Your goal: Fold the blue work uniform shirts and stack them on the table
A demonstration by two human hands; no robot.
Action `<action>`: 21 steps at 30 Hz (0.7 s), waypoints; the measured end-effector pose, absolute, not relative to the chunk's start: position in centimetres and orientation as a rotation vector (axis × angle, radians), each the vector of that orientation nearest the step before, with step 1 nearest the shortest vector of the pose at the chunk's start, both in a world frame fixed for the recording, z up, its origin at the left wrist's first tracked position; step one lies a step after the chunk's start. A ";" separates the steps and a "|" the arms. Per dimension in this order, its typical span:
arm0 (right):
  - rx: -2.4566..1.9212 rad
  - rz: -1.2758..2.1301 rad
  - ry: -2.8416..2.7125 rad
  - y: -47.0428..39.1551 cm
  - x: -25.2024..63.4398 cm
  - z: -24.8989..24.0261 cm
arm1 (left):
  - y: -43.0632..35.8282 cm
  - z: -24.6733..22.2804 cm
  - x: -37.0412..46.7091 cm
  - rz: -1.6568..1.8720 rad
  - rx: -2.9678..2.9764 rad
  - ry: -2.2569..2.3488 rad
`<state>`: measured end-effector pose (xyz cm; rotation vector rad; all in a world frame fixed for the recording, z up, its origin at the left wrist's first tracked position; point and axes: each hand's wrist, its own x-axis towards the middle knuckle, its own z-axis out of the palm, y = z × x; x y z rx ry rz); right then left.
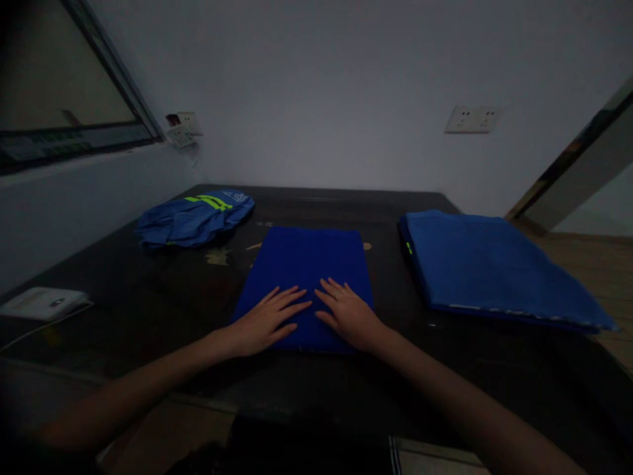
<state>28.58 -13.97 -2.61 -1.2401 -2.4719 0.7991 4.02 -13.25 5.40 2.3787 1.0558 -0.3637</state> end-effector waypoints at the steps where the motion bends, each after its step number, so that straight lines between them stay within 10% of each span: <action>1: -1.197 0.830 -2.493 -14.8 28.3 -2.4 | -13.8 5.4 4.3 -0.373 2.370 1.042; 21: -1.266 0.768 -2.402 -17.0 29.8 -3.6 | -14.5 5.3 -0.8 -0.307 2.419 0.996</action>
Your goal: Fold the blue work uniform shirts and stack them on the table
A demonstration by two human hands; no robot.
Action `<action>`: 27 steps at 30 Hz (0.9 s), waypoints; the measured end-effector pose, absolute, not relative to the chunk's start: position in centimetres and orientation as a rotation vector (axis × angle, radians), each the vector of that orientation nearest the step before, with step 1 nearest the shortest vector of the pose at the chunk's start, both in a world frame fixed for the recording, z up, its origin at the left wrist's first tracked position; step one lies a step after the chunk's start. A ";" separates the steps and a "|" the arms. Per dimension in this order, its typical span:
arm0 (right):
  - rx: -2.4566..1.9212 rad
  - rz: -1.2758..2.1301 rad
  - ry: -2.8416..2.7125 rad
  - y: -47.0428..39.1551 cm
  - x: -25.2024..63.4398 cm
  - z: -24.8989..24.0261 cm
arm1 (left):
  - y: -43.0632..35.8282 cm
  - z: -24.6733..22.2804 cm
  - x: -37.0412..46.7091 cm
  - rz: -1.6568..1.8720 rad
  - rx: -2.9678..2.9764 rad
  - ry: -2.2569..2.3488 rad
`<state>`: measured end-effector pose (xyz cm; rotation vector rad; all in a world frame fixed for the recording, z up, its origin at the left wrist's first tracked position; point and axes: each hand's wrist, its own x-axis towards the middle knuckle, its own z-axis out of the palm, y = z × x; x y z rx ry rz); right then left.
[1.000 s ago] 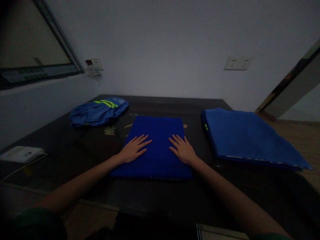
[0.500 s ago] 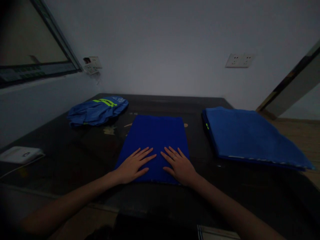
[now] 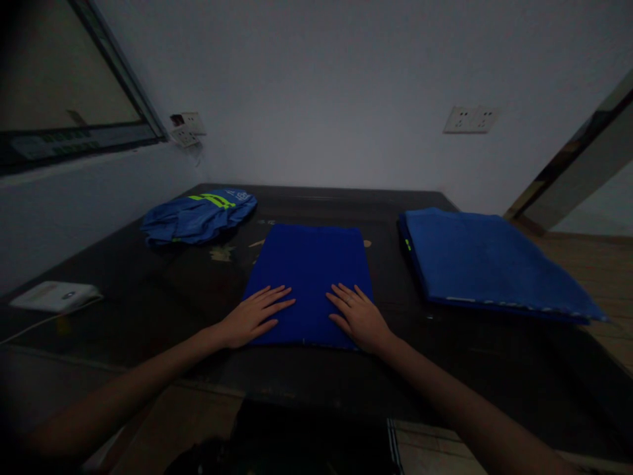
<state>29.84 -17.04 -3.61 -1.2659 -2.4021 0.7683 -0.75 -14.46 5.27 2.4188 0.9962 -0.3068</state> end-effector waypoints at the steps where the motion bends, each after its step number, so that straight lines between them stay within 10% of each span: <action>1: -1.267 0.754 -2.408 -17.0 29.8 -3.5 | -14.4 5.3 -0.8 -0.298 2.417 0.999; 27: -1.199 0.791 -2.400 -19.3 24.0 -0.4 | -17.6 4.0 3.4 -0.206 2.383 1.236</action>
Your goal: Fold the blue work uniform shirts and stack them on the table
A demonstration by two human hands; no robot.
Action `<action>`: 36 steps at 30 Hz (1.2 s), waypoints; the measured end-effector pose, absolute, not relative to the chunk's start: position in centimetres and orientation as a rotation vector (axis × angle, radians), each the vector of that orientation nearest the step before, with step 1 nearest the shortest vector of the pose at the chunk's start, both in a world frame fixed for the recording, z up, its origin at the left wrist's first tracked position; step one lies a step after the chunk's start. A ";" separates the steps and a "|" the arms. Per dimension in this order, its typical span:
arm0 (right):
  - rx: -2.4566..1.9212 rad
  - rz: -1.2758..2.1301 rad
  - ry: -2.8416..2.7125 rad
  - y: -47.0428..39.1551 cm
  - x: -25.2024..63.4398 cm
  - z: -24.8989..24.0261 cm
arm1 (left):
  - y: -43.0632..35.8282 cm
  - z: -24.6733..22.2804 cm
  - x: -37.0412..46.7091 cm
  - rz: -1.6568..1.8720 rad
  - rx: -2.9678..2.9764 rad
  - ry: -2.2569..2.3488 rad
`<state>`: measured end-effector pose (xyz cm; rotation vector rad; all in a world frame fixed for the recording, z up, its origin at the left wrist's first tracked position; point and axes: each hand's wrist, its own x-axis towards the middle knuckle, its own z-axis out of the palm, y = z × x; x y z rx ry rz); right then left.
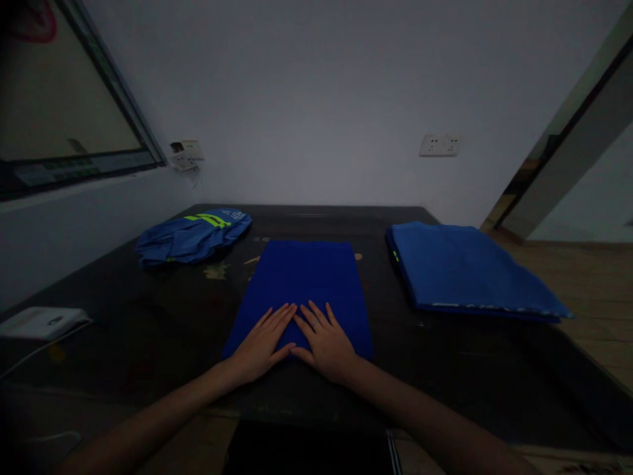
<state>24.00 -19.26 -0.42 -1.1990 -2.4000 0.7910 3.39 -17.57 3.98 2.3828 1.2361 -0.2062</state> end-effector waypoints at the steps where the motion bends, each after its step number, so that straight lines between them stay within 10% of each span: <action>1: -1.211 0.814 -2.370 -19.0 24.6 -0.4 | -17.3 4.1 2.7 -0.151 2.309 1.269; 14: -1.699 1.229 -1.595 -9.8 34.7 -7.6 | -9.5 6.9 -5.1 0.453 0.721 1.502; 36: -1.402 1.295 -1.281 -4.1 41.7 -3.1 | -4.4 5.3 10.7 0.625 0.704 1.395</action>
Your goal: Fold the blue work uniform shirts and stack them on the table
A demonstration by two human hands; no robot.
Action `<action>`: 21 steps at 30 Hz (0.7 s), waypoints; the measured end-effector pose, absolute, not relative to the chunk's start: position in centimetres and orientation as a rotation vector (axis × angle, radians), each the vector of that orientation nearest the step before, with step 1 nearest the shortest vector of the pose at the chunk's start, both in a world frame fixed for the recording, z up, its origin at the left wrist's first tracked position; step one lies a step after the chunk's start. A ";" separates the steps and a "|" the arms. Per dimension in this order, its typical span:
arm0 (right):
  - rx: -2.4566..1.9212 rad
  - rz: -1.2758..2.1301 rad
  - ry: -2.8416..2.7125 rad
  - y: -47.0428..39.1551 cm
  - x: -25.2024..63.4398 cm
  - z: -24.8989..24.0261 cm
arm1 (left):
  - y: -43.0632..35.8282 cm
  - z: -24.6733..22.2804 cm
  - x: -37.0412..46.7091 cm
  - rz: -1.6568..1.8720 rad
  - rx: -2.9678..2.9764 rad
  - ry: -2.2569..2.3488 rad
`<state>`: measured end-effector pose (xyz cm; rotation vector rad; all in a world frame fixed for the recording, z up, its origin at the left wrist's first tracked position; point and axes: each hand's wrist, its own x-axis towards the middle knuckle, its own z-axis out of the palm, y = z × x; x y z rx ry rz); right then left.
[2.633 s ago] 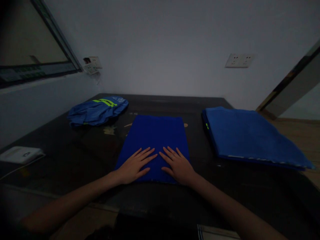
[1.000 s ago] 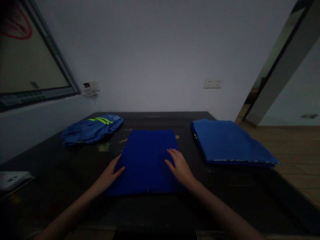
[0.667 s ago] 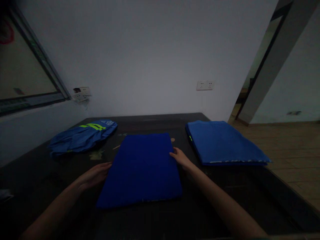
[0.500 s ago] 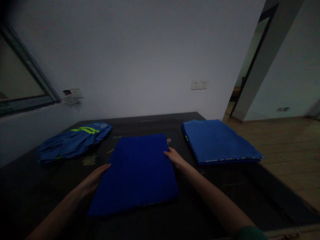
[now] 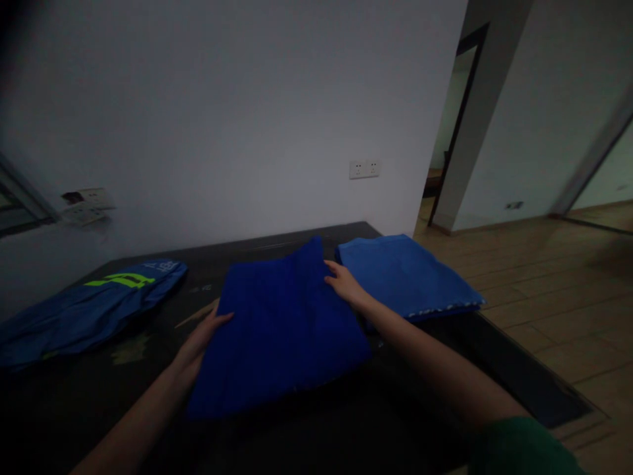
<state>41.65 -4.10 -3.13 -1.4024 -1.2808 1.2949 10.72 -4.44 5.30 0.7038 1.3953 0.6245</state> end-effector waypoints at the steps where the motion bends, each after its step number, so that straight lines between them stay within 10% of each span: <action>1: -1.431 1.269 -1.265 -3.9 43.8 -2.7 | -3.7 5.3 12.4 0.635 0.722 1.352; 13: -1.957 1.045 -0.963 -0.4 66.8 0.5 | 5.4 2.6 34.5 0.715 0.696 0.803; 21: -2.489 0.758 -1.215 -3.2 72.4 -7.2 | -0.6 -6.9 39.5 0.587 0.479 1.015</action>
